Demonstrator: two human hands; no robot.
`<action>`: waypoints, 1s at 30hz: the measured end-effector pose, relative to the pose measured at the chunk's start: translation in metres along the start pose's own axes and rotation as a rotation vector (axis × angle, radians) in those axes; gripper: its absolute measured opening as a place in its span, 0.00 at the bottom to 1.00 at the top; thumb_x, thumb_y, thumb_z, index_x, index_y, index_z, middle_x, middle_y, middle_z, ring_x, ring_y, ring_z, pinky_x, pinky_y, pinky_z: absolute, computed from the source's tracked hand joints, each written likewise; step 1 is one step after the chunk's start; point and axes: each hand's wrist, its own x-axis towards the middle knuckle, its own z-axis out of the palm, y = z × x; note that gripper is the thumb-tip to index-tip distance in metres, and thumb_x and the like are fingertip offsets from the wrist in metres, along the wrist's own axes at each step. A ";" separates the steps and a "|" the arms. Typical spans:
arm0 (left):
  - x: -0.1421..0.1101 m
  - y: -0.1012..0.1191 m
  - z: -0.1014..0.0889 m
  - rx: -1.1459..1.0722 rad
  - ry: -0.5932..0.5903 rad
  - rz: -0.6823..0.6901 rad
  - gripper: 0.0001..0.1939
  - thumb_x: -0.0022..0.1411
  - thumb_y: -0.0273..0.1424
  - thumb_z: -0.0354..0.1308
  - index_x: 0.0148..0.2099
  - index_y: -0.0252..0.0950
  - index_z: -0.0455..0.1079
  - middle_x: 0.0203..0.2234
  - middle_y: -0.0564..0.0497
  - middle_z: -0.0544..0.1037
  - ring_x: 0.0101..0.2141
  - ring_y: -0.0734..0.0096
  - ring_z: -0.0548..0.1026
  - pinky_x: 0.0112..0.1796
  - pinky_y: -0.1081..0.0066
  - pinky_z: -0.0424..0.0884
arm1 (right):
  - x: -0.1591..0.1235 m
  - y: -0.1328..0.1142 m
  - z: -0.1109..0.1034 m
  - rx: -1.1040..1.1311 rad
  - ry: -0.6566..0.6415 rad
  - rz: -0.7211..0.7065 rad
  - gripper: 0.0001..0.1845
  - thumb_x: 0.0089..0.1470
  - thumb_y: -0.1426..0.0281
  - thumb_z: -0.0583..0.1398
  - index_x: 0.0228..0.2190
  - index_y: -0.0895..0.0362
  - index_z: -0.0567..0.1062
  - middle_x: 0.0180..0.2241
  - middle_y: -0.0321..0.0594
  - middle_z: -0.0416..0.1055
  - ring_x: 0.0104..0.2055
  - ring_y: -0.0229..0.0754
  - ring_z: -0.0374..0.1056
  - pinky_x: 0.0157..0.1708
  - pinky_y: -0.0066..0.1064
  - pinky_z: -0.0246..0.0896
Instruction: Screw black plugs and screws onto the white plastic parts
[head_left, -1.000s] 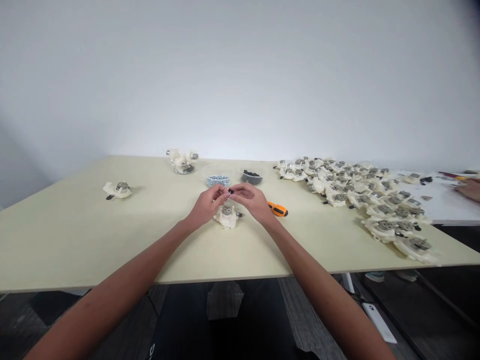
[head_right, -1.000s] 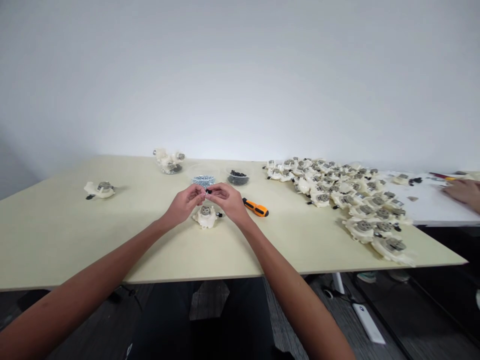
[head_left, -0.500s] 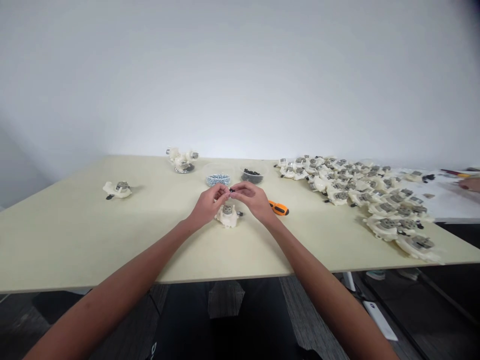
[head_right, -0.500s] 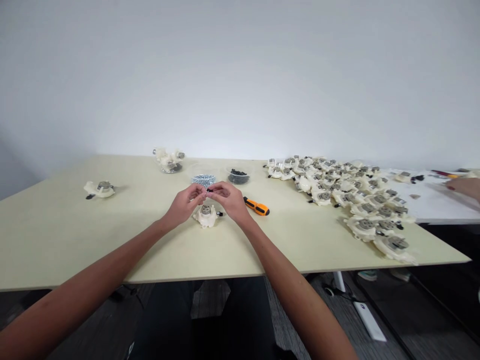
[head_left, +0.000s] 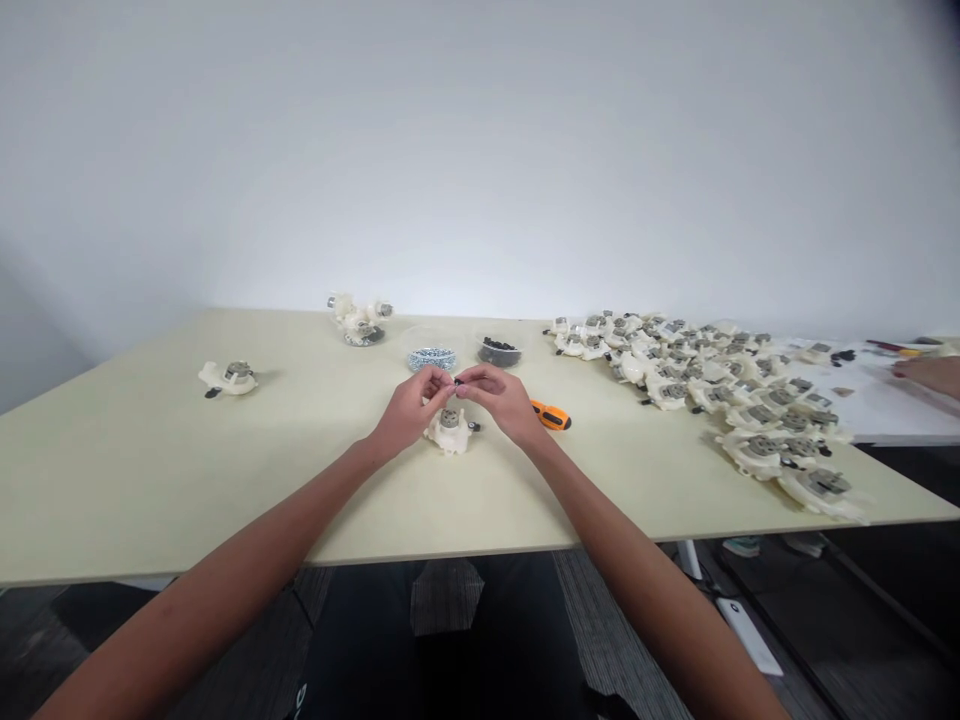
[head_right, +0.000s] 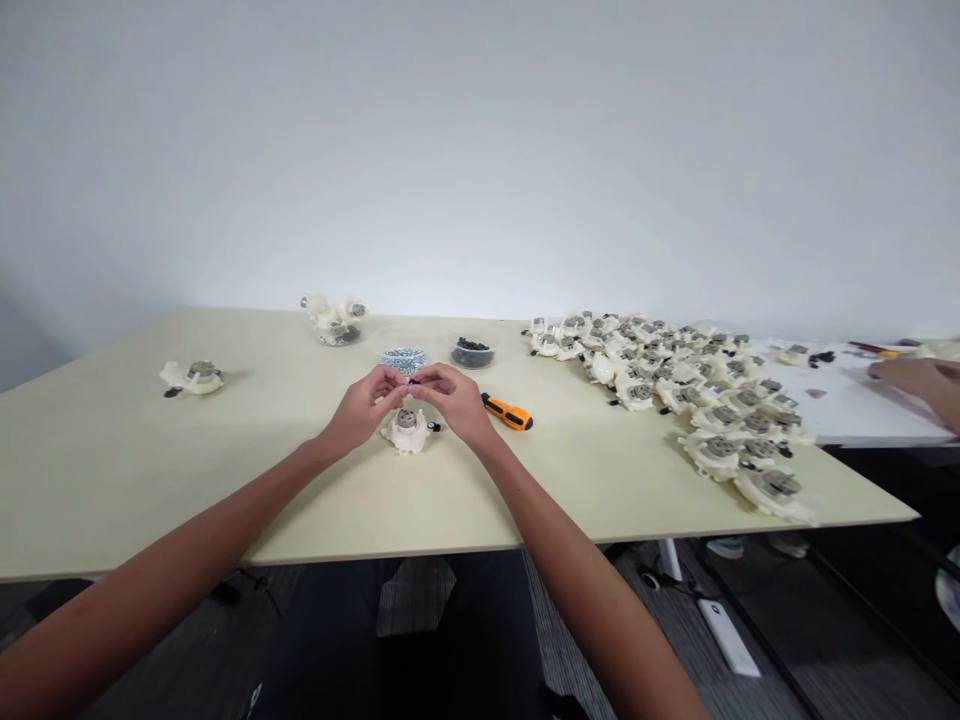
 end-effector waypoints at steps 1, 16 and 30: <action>0.000 0.000 0.000 -0.009 0.004 -0.001 0.12 0.63 0.42 0.53 0.39 0.38 0.64 0.31 0.52 0.72 0.32 0.71 0.73 0.35 0.70 0.70 | 0.000 -0.001 0.000 0.004 -0.001 0.002 0.11 0.46 0.64 0.66 0.32 0.55 0.77 0.35 0.39 0.76 0.41 0.44 0.72 0.44 0.37 0.65; 0.001 0.001 -0.001 -0.067 0.048 -0.088 0.13 0.59 0.41 0.58 0.41 0.37 0.70 0.34 0.49 0.78 0.35 0.66 0.78 0.37 0.66 0.74 | -0.002 0.005 -0.001 -0.123 0.062 -0.079 0.09 0.50 0.65 0.64 0.34 0.53 0.79 0.35 0.39 0.77 0.39 0.42 0.73 0.40 0.33 0.67; -0.001 0.004 -0.002 -0.203 0.019 -0.110 0.14 0.57 0.41 0.60 0.39 0.36 0.68 0.30 0.50 0.77 0.35 0.67 0.78 0.38 0.67 0.74 | -0.004 0.008 0.003 -0.064 0.070 -0.077 0.09 0.49 0.62 0.65 0.30 0.55 0.77 0.32 0.39 0.76 0.36 0.43 0.72 0.38 0.34 0.66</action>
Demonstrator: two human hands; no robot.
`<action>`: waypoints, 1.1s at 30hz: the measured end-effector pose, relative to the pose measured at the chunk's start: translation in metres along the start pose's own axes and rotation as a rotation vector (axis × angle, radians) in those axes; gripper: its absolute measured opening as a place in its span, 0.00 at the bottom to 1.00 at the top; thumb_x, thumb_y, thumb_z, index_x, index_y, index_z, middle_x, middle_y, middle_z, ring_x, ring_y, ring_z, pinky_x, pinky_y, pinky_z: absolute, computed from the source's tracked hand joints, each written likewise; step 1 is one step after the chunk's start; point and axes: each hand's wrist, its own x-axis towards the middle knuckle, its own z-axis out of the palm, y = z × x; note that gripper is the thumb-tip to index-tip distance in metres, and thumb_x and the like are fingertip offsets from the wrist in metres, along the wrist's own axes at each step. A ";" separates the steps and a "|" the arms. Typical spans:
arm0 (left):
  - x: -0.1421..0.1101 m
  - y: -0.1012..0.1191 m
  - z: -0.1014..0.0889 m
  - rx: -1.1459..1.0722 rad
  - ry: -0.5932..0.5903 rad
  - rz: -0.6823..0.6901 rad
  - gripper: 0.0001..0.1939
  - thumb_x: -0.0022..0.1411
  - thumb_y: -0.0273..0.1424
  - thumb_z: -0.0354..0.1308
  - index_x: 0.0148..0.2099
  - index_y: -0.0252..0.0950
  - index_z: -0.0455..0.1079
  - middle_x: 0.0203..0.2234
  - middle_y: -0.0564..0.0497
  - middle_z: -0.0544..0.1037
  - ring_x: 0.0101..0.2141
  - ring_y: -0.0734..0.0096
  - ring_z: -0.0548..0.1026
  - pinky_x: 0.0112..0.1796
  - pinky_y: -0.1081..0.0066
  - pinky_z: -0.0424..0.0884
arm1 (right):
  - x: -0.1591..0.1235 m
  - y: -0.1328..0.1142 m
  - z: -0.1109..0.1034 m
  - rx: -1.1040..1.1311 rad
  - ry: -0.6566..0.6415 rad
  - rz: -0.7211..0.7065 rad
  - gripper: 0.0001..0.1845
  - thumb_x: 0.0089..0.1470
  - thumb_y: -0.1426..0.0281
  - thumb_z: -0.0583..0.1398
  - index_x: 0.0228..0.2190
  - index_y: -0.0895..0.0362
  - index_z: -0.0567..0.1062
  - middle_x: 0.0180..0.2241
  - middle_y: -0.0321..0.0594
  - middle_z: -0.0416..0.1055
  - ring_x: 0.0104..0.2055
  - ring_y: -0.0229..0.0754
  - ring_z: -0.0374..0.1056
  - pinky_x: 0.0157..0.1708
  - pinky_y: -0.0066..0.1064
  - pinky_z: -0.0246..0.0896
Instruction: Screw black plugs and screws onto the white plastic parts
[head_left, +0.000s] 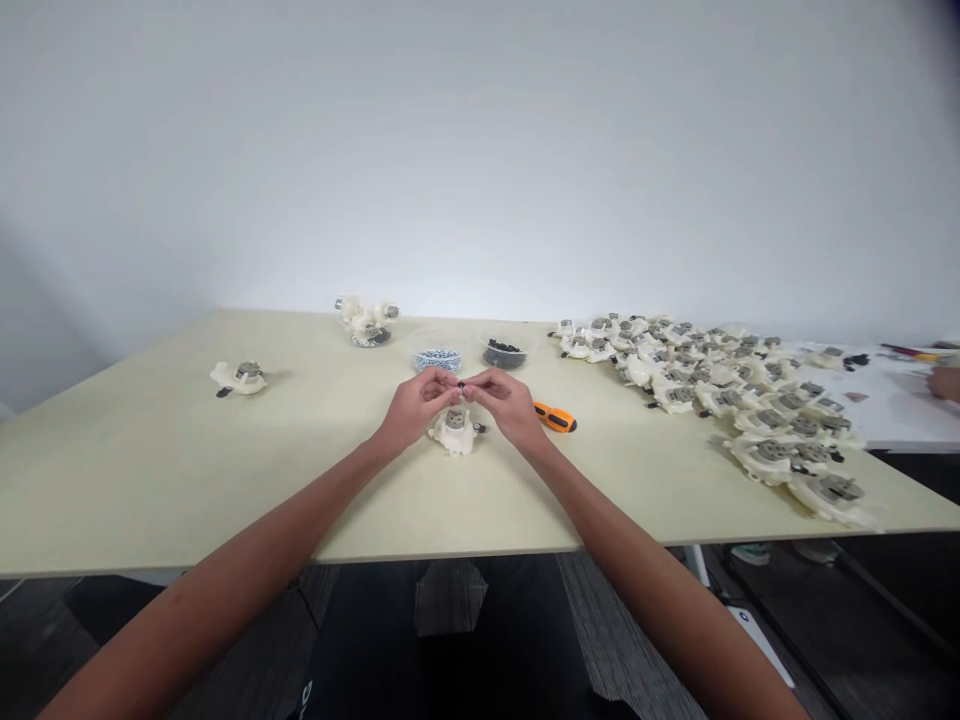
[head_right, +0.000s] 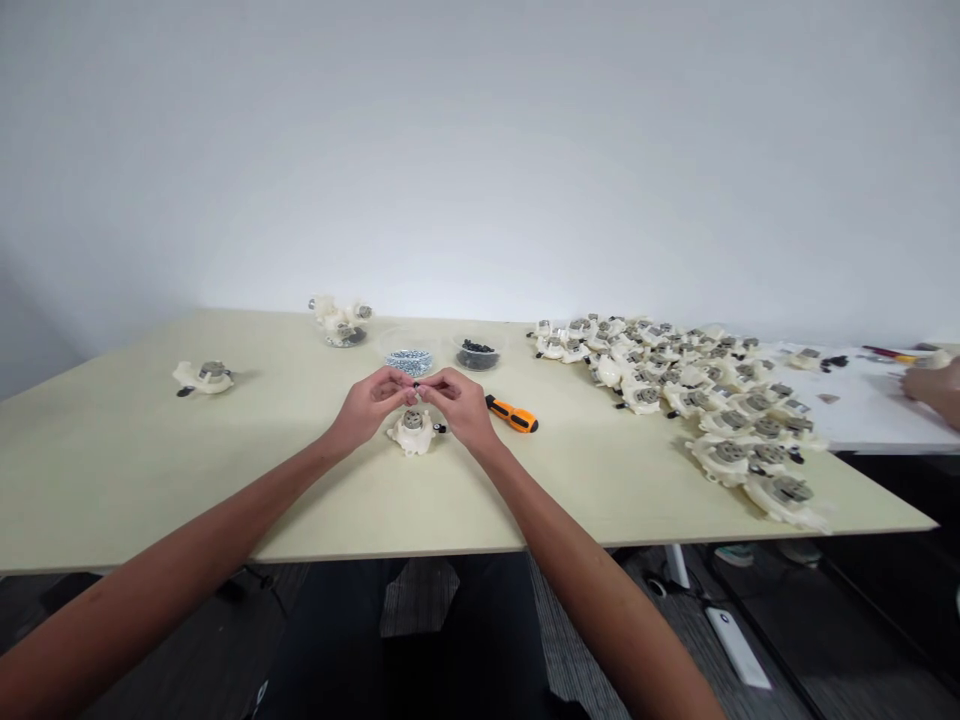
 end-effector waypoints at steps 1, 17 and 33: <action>0.000 0.000 0.000 -0.004 -0.003 -0.002 0.14 0.57 0.41 0.60 0.39 0.36 0.68 0.30 0.50 0.77 0.35 0.67 0.78 0.38 0.67 0.74 | 0.000 0.000 0.000 0.002 0.003 0.005 0.09 0.49 0.62 0.65 0.30 0.55 0.77 0.31 0.39 0.76 0.35 0.43 0.72 0.37 0.34 0.66; -0.001 0.000 0.001 -0.024 0.028 0.001 0.15 0.56 0.41 0.61 0.40 0.35 0.69 0.28 0.50 0.78 0.33 0.65 0.78 0.37 0.66 0.74 | -0.003 -0.005 0.005 -0.001 0.038 0.016 0.08 0.50 0.65 0.64 0.30 0.56 0.77 0.30 0.39 0.75 0.35 0.42 0.71 0.37 0.34 0.65; 0.003 0.005 0.003 0.235 0.167 0.393 0.05 0.60 0.33 0.57 0.38 0.37 0.69 0.41 0.47 0.72 0.44 0.68 0.73 0.44 0.66 0.73 | -0.002 -0.005 0.013 0.122 0.087 0.015 0.14 0.50 0.59 0.64 0.36 0.54 0.75 0.38 0.39 0.76 0.40 0.43 0.74 0.45 0.38 0.68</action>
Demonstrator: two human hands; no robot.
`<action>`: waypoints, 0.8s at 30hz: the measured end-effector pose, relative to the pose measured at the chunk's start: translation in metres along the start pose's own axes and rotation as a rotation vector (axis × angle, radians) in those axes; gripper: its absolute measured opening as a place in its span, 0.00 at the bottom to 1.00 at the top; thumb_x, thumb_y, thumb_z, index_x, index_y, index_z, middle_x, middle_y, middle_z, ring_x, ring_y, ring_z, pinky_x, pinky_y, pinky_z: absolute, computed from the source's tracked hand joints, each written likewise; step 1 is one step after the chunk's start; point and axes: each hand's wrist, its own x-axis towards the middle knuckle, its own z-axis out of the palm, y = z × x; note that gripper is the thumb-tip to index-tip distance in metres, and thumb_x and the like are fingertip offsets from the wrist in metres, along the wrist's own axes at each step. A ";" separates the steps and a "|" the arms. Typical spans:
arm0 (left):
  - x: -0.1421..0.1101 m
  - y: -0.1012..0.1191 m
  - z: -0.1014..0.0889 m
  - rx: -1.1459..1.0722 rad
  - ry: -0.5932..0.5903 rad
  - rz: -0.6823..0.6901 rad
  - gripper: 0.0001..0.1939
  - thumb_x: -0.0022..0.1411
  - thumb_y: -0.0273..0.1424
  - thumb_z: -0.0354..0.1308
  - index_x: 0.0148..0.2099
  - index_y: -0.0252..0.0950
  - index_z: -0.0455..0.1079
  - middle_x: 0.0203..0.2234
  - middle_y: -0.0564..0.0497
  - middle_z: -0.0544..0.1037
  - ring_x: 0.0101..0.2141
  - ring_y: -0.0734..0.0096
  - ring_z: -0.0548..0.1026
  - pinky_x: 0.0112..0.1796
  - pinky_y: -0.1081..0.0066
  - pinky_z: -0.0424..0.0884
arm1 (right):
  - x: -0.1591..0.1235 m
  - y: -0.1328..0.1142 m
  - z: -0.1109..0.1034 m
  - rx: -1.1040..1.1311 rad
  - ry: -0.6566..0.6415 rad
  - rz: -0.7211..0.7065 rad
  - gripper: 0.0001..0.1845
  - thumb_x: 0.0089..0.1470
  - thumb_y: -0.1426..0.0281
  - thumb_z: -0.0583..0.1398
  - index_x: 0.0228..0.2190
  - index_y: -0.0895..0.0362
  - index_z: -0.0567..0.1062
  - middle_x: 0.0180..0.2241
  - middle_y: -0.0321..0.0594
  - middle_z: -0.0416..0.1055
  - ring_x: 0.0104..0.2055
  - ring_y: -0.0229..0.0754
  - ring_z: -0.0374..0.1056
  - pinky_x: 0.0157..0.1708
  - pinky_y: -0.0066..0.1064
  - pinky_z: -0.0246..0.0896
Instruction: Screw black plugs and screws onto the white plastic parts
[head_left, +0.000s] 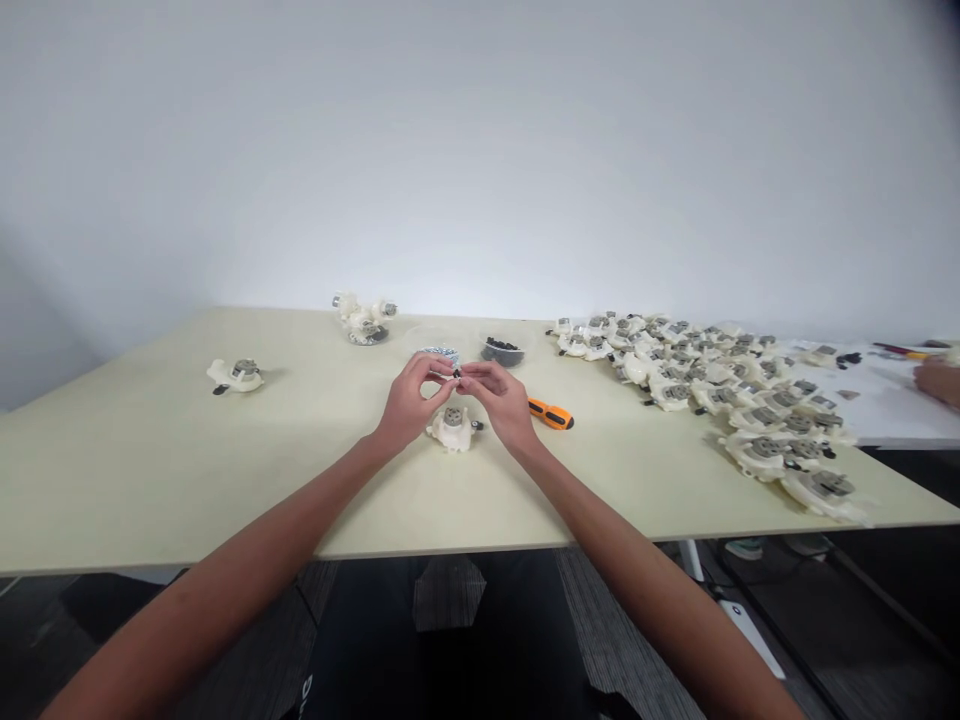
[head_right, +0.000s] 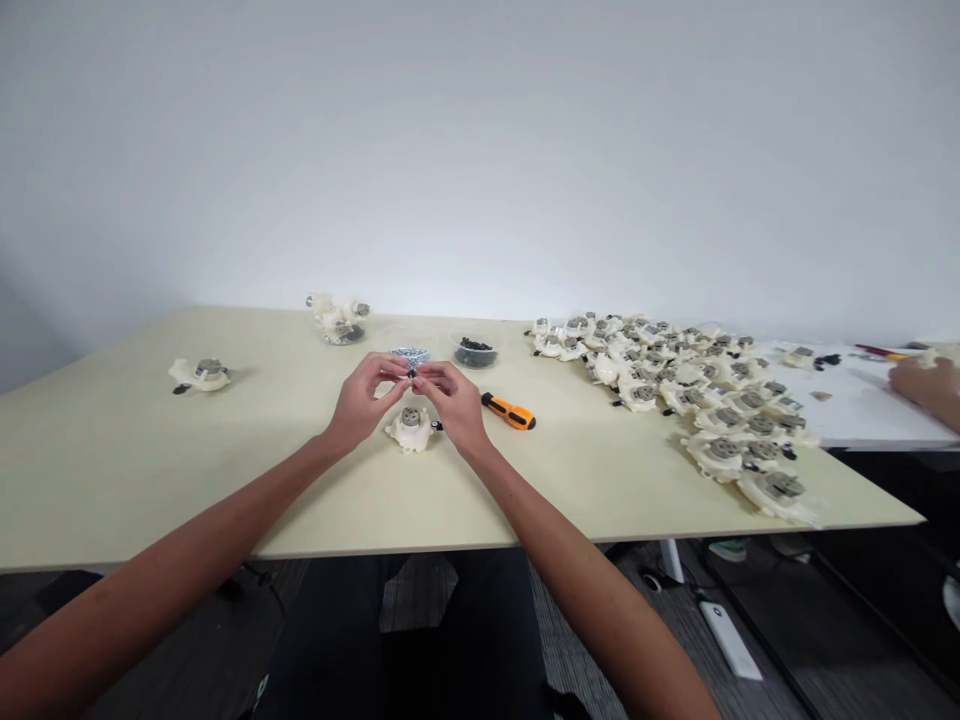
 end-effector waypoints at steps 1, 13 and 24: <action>0.000 0.000 0.000 0.009 0.000 0.004 0.04 0.60 0.32 0.56 0.38 0.37 0.68 0.41 0.47 0.72 0.44 0.68 0.73 0.44 0.66 0.73 | 0.000 0.000 0.000 0.017 -0.007 0.009 0.14 0.50 0.59 0.64 0.36 0.54 0.75 0.37 0.39 0.76 0.39 0.43 0.74 0.44 0.38 0.68; -0.002 -0.002 -0.001 0.144 0.006 0.028 0.07 0.61 0.32 0.56 0.42 0.38 0.69 0.37 0.49 0.72 0.36 0.72 0.73 0.41 0.68 0.72 | 0.000 0.001 0.001 0.130 -0.051 0.088 0.14 0.48 0.59 0.65 0.34 0.55 0.76 0.31 0.38 0.76 0.34 0.43 0.75 0.42 0.39 0.70; -0.001 -0.007 -0.001 0.215 0.031 0.085 0.05 0.61 0.32 0.56 0.39 0.38 0.71 0.35 0.50 0.71 0.34 0.72 0.71 0.39 0.70 0.70 | 0.000 0.001 0.001 0.108 -0.029 0.070 0.11 0.49 0.61 0.65 0.32 0.55 0.76 0.30 0.39 0.76 0.33 0.42 0.74 0.42 0.38 0.70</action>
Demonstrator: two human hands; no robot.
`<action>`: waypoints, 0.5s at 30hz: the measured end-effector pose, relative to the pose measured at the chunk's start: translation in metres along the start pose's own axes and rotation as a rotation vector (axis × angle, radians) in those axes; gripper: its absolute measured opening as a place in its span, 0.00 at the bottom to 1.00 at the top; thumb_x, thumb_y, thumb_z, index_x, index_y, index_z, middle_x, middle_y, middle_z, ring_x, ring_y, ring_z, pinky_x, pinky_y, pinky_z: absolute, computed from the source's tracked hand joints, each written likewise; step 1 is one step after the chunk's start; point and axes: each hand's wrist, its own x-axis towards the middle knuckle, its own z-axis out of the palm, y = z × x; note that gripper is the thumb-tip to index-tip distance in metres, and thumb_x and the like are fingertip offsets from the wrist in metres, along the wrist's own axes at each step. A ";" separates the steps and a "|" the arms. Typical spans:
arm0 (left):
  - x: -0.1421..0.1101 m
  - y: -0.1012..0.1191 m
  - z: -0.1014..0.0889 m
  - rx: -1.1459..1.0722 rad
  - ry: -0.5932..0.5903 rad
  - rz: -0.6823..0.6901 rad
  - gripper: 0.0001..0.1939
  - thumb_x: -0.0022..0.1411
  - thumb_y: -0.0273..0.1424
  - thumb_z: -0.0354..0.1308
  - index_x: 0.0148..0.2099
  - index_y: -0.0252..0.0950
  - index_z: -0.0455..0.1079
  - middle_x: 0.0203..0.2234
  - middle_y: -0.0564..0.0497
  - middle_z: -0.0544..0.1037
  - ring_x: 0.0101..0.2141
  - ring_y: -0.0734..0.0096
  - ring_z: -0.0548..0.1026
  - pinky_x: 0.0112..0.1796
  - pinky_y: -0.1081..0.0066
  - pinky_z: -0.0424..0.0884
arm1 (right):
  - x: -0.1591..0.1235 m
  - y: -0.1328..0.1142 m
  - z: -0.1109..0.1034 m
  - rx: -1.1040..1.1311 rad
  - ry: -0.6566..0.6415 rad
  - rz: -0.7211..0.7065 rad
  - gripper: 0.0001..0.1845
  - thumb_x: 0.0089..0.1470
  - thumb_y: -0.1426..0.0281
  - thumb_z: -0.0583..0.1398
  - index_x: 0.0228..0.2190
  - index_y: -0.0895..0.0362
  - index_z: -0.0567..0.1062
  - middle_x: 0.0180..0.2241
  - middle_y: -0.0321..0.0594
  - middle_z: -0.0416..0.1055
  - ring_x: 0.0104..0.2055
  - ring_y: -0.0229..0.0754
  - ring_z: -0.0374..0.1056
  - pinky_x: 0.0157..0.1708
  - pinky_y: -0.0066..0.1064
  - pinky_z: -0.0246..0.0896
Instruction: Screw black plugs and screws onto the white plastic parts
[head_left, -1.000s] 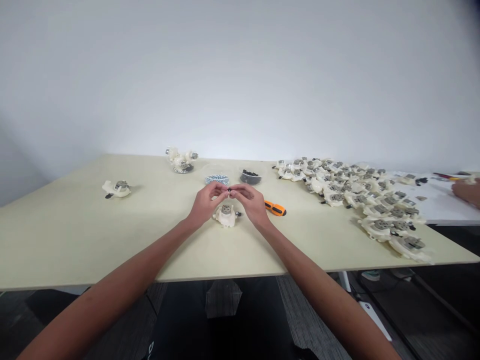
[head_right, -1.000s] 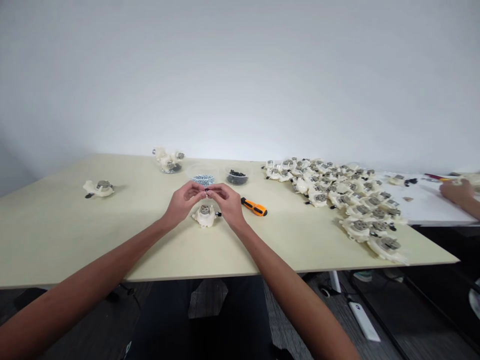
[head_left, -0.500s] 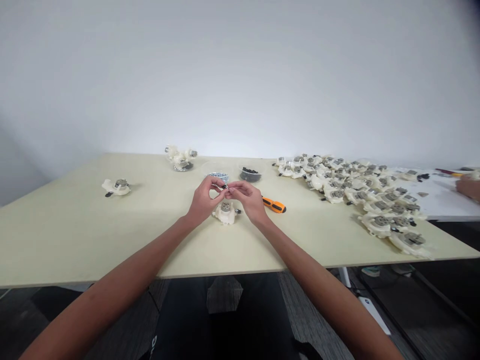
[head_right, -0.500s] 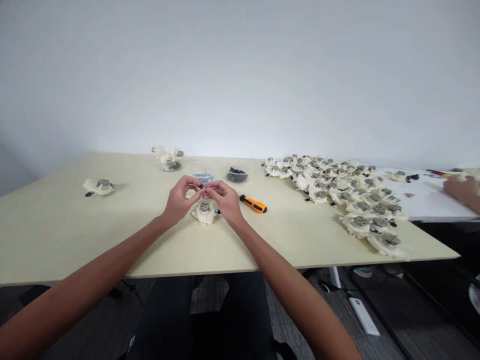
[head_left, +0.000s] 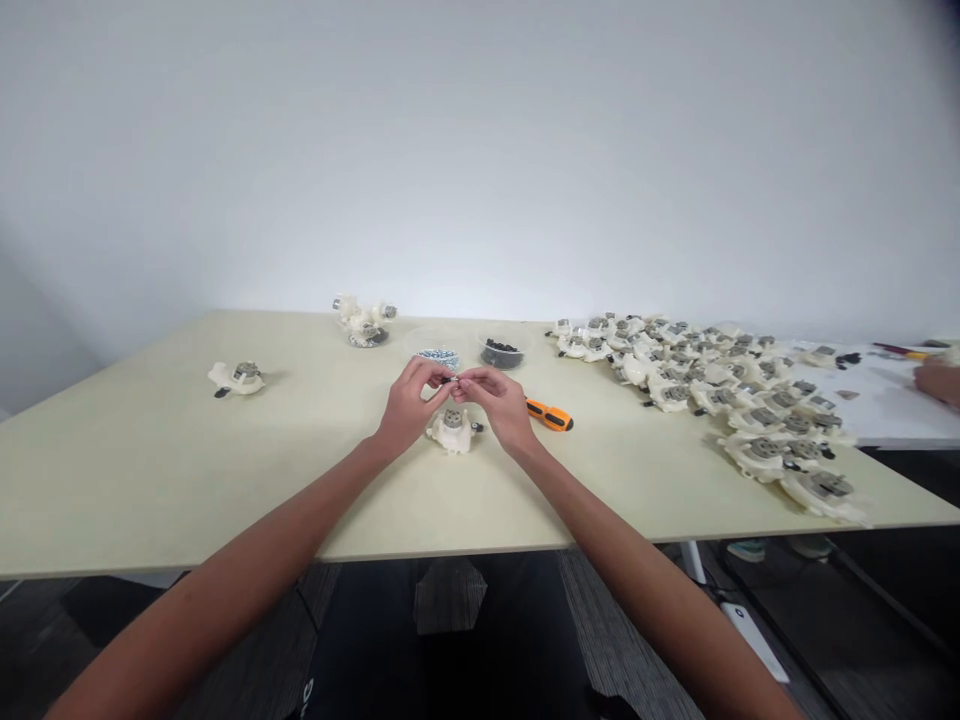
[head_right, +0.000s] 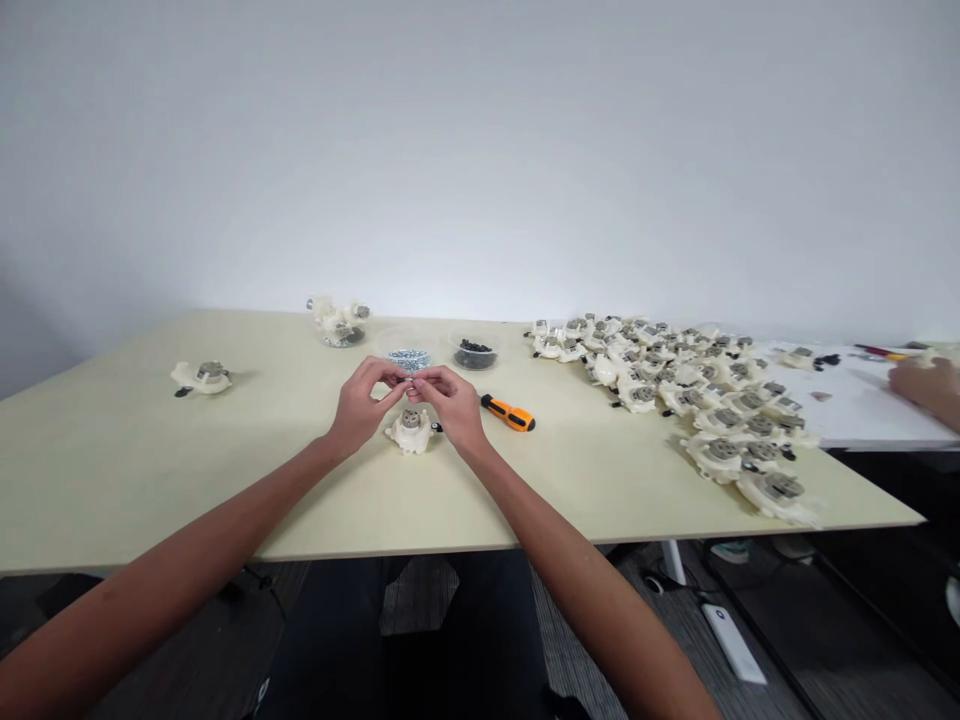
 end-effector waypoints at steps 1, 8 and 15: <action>0.000 0.000 0.000 -0.005 0.001 0.002 0.05 0.62 0.32 0.56 0.39 0.38 0.71 0.35 0.50 0.71 0.35 0.72 0.71 0.39 0.69 0.70 | 0.000 0.000 0.000 -0.001 0.000 0.004 0.11 0.49 0.61 0.65 0.32 0.55 0.76 0.30 0.38 0.76 0.33 0.42 0.74 0.42 0.38 0.70; -0.001 0.001 0.001 -0.057 -0.008 -0.106 0.06 0.62 0.34 0.56 0.39 0.38 0.70 0.35 0.51 0.73 0.34 0.72 0.73 0.38 0.70 0.72 | 0.000 -0.004 0.001 0.009 -0.001 0.043 0.12 0.48 0.62 0.65 0.34 0.55 0.79 0.31 0.39 0.77 0.34 0.42 0.73 0.43 0.39 0.69; -0.001 -0.001 0.005 -0.091 0.037 -0.194 0.07 0.61 0.34 0.56 0.40 0.38 0.72 0.36 0.51 0.75 0.35 0.71 0.75 0.39 0.70 0.73 | 0.002 -0.001 0.002 0.033 -0.027 0.098 0.15 0.48 0.61 0.65 0.37 0.55 0.80 0.35 0.40 0.77 0.36 0.42 0.73 0.44 0.40 0.69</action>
